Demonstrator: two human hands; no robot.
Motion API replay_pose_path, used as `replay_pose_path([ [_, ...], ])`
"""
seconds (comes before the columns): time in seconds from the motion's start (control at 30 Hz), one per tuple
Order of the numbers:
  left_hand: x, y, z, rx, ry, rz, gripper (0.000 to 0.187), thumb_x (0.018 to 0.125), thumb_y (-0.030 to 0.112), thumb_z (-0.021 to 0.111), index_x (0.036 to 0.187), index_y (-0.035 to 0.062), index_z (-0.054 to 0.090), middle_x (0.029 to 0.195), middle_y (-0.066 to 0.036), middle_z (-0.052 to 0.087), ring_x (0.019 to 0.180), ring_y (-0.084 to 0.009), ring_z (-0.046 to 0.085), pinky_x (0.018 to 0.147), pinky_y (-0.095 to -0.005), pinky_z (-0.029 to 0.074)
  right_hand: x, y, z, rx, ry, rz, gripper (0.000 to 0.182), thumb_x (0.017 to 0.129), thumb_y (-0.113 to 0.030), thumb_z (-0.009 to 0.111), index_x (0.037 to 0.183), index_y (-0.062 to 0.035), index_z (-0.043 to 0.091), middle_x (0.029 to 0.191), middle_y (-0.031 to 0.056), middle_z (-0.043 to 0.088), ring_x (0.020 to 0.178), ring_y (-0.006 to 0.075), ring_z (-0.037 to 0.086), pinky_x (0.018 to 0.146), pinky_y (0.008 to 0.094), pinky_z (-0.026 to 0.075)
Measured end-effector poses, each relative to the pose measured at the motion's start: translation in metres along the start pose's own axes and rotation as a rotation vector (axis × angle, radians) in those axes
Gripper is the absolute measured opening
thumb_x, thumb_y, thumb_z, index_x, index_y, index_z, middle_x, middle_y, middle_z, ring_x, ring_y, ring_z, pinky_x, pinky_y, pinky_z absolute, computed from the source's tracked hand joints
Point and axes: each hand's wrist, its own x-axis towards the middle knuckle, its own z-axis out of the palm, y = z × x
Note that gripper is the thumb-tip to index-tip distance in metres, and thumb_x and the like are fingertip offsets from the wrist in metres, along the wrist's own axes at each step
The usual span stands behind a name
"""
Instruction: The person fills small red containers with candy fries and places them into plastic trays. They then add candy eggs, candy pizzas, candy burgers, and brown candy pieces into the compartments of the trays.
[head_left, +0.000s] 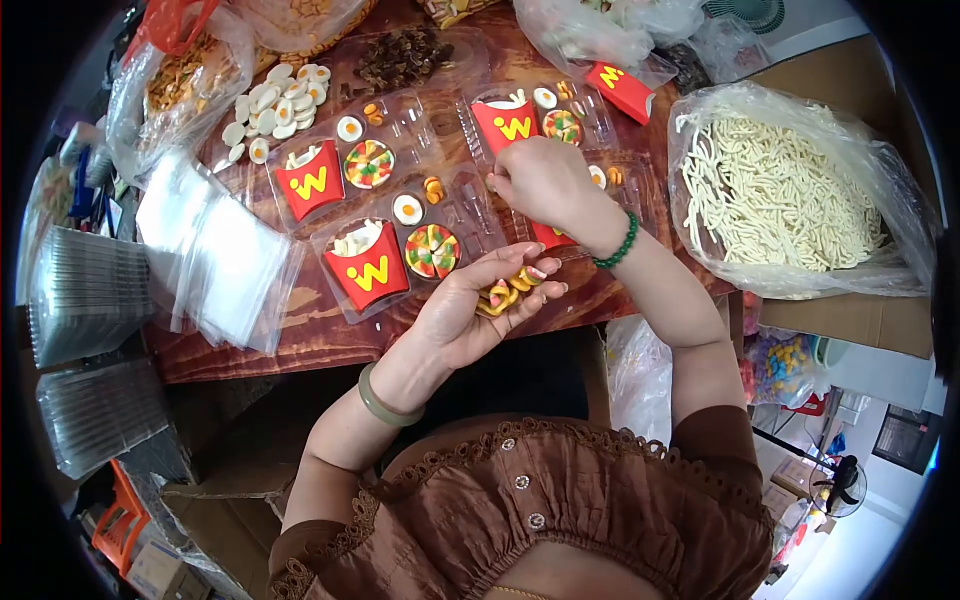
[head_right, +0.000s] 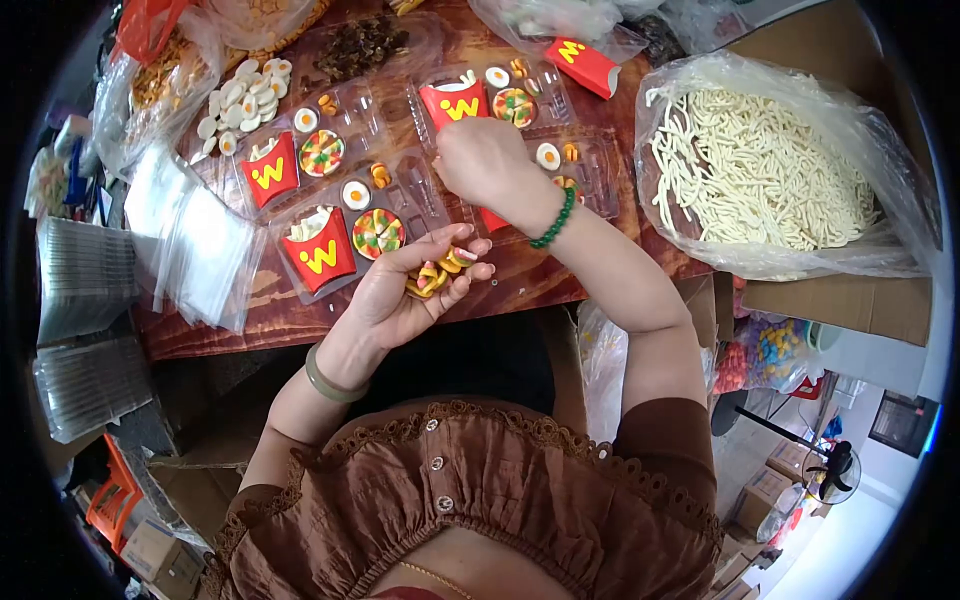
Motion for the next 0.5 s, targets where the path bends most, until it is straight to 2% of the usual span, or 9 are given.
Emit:
replay_pose_path([
  [0.2,-0.008,0.004,-0.005,-0.013,-0.015,0.025,0.024,0.093,0.009,0.048,0.115,0.0008,0.051,0.111,-0.016,0.06,0.104,-0.0325,0.06,0.086,-0.0328,0.052,0.003,-0.012,0.001,0.025,0.044,0.003,0.016,0.07,-0.018,0.062,0.069,-0.0029,0.065,0.066,0.0177,0.062,0.064,0.0344,0.063,0.06,0.044,0.051],
  [0.23,-0.008,0.003,-0.005,-0.008,-0.025,0.008,0.024,0.093,0.009,0.048,0.115,0.0008,0.051,0.111,-0.016,0.06,0.104,-0.0325,0.06,0.086,-0.0328,0.052,-0.002,-0.005,0.001,0.107,0.149,-0.015,0.019,0.071,-0.021,0.062,0.07,-0.0025,0.066,0.065,0.0173,0.062,0.062,0.034,0.062,0.058,0.0423,0.051],
  [0.3,-0.01,0.002,-0.002,-0.008,0.01,0.031,0.024,0.093,0.007,0.047,0.115,0.0005,0.051,0.113,-0.017,0.059,0.106,-0.0338,0.058,0.087,-0.0341,0.053,-0.021,0.013,-0.023,0.332,0.243,0.018,0.023,0.074,-0.025,0.066,0.073,-0.0023,0.067,0.062,0.0138,0.062,0.057,0.0256,0.063,0.053,0.0351,0.049],
  [0.33,-0.009,0.002,-0.002,-0.027,-0.005,0.025,0.024,0.093,0.007,0.046,0.115,-0.0002,0.051,0.113,-0.018,0.058,0.109,-0.035,0.056,0.089,-0.0356,0.052,-0.035,0.023,-0.047,0.5,0.154,0.119,0.026,0.076,-0.028,0.069,0.076,-0.002,0.067,0.06,0.0081,0.062,0.054,0.0146,0.06,0.052,0.0269,0.046],
  [0.4,-0.006,0.0,0.0,-0.04,0.005,0.006,0.024,0.093,0.007,0.046,0.115,-0.0008,0.051,0.114,-0.017,0.058,0.11,-0.035,0.056,0.09,-0.0359,0.052,-0.061,0.058,-0.054,0.575,0.206,0.262,0.024,0.077,-0.026,0.07,0.078,-0.0014,0.067,0.059,0.0042,0.061,0.053,0.0087,0.057,0.051,0.0226,0.043],
  [0.47,0.001,-0.003,0.003,-0.05,0.012,-0.005,0.024,0.093,0.007,0.046,0.115,-0.0015,0.051,0.114,-0.017,0.058,0.111,-0.035,0.055,0.091,-0.0363,0.051,-0.083,0.086,-0.05,0.596,0.164,0.433,0.024,0.077,-0.025,0.07,0.079,-0.0021,0.067,0.06,0.0039,0.062,0.053,0.0102,0.058,0.052,0.0238,0.044],
  [0.5,0.006,-0.007,0.003,-0.042,0.019,-0.014,0.025,0.093,0.008,0.046,0.116,-0.0021,0.05,0.114,-0.018,0.058,0.112,-0.0349,0.054,0.092,-0.0366,0.05,-0.09,0.093,-0.043,0.594,0.165,0.435,0.024,0.077,-0.025,0.07,0.079,-0.0021,0.067,0.06,0.0039,0.062,0.053,0.0102,0.058,0.052,0.0238,0.044],
])
